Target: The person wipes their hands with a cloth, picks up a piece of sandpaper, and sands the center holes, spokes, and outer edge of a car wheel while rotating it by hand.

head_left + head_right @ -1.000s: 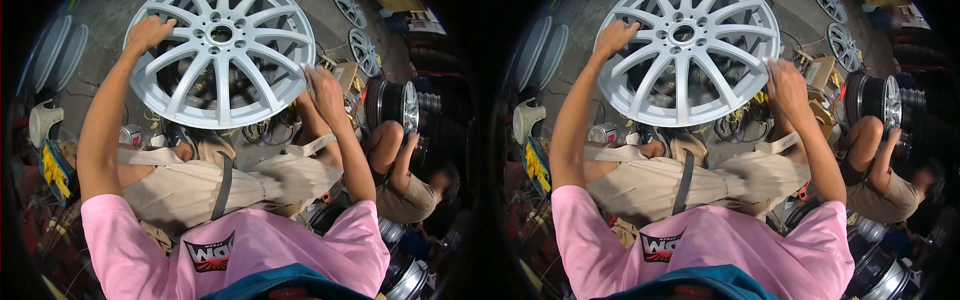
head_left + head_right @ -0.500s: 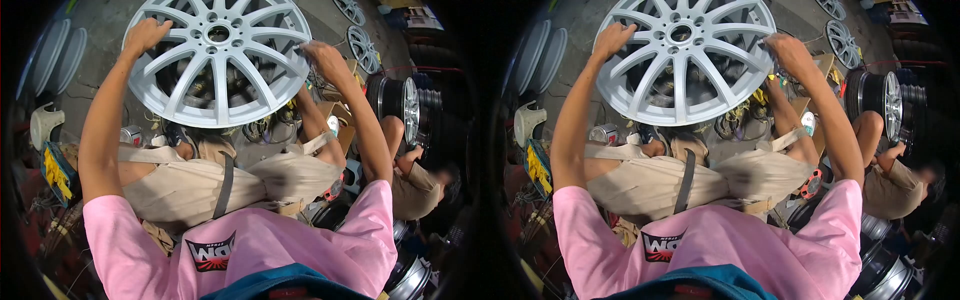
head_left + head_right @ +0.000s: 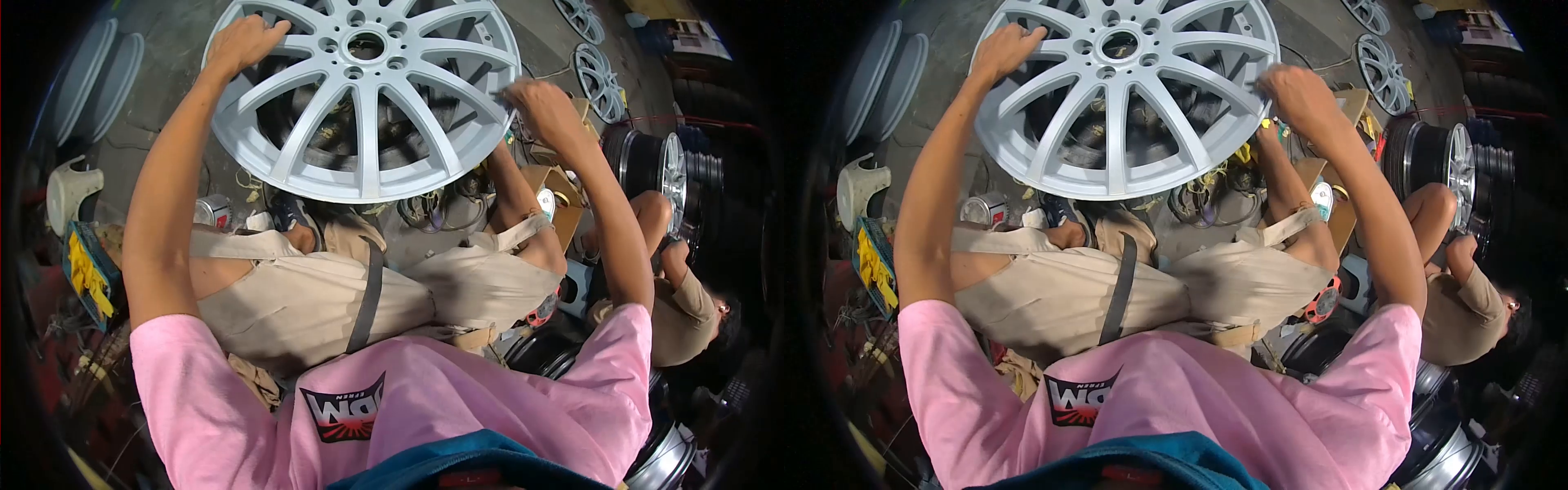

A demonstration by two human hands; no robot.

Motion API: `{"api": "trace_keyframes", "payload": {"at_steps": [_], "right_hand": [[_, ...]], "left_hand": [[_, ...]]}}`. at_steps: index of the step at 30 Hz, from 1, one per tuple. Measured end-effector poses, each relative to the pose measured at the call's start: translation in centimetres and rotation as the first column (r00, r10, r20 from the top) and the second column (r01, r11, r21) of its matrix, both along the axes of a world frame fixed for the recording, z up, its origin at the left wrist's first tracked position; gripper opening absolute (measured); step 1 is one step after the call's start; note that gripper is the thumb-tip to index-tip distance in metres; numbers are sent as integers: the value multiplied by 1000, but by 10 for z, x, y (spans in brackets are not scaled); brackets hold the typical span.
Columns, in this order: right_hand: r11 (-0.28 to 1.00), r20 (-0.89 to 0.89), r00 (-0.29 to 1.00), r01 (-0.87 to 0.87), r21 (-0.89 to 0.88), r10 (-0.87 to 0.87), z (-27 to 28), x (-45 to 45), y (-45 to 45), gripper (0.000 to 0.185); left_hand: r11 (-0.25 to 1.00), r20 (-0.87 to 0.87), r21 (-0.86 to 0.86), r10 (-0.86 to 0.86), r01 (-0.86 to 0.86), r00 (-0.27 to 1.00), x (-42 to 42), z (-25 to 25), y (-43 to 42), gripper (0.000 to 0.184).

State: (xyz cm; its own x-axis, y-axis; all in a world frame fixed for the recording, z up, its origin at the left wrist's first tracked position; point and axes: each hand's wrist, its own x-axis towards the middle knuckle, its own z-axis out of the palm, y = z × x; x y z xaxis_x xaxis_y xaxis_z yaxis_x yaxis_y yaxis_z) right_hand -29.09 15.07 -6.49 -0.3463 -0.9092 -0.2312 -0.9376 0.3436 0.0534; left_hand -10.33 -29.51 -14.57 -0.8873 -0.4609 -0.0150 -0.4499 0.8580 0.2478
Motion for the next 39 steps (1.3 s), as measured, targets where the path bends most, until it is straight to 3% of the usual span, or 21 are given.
{"api": "trace_keyframes", "payload": {"at_steps": [1,5,7,8,10,11,14,15,16,18,24,27,29,30,33,34,35,37,38,39], "right_hand": [[992,-30,999,-30,-125,26,-13,-15,-1,22],[974,-80,996,-57,-218,41,-16,-19,-5,21],[999,280,959,-28,-39,38,5,-9,-1,26],[999,280,960,-21,-37,30,12,-15,5,26],[961,320,944,158,-226,-80,29,-31,19,31],[958,101,975,212,-192,-196,36,-28,21,27],[914,152,969,234,-333,-192,4,0,34,24],[905,124,989,129,-404,-86,-9,20,36,22],[903,125,988,131,-410,-86,-19,39,34,22],[821,-10,979,164,-546,-202,-33,63,31,25],[813,-45,957,219,-539,-288,-41,7,-2,25],[848,91,930,362,-387,-355,-24,18,4,29],[867,364,854,459,-192,-372,0,36,15,33],[863,362,852,466,-195,-379,-1,31,18,33],[758,664,685,594,-270,-300,-21,2,21,39],[755,661,689,593,-279,-298,-20,-8,31,39],[655,838,403,752,-75,-367,-10,-16,38,36],[539,895,225,842,20,-386,0,-23,57,28],[542,895,222,840,26,-387,-3,-21,59,28],[438,902,266,894,-98,-341,-9,-18,63,28]], "left_hand": [[999,-60,-31,7,-9,998,0,-8,-1,67],[1000,13,-10,-6,6,1000,1,-4,-3,67],[1000,-9,-5,5,-5,1000,5,-3,-1,67],[1000,-33,-4,9,-9,999,3,-2,2,66],[1000,-17,3,7,-7,1000,1,-2,1,67],[1000,-1,9,12,-12,1000,1,-2,-1,67],[1000,5,24,17,-17,1000,2,4,4,68],[1000,3,19,14,-14,1000,1,6,4,68],[1000,28,24,7,-8,1000,1,7,3,68],[1000,58,26,3,-5,998,1,4,1,67],[1000,-2,-3,14,-14,1000,-1,8,1,67],[998,74,44,30,-33,997,1,7,1,66],[1000,13,-4,17,-17,1000,0,0,0,67],[1000,10,-6,8,-8,1000,-1,-1,1,67],[1000,10,1,27,-27,1000,0,3,2,67],[1000,2,-4,25,-25,1000,0,5,3,67],[999,27,23,31,-31,999,1,8,4,67],[998,26,42,39,-40,999,1,8,5,67],[998,31,44,44,-45,999,3,1,3,67],[999,8,-1,43,-43,999,2,-5,1,67]]}}
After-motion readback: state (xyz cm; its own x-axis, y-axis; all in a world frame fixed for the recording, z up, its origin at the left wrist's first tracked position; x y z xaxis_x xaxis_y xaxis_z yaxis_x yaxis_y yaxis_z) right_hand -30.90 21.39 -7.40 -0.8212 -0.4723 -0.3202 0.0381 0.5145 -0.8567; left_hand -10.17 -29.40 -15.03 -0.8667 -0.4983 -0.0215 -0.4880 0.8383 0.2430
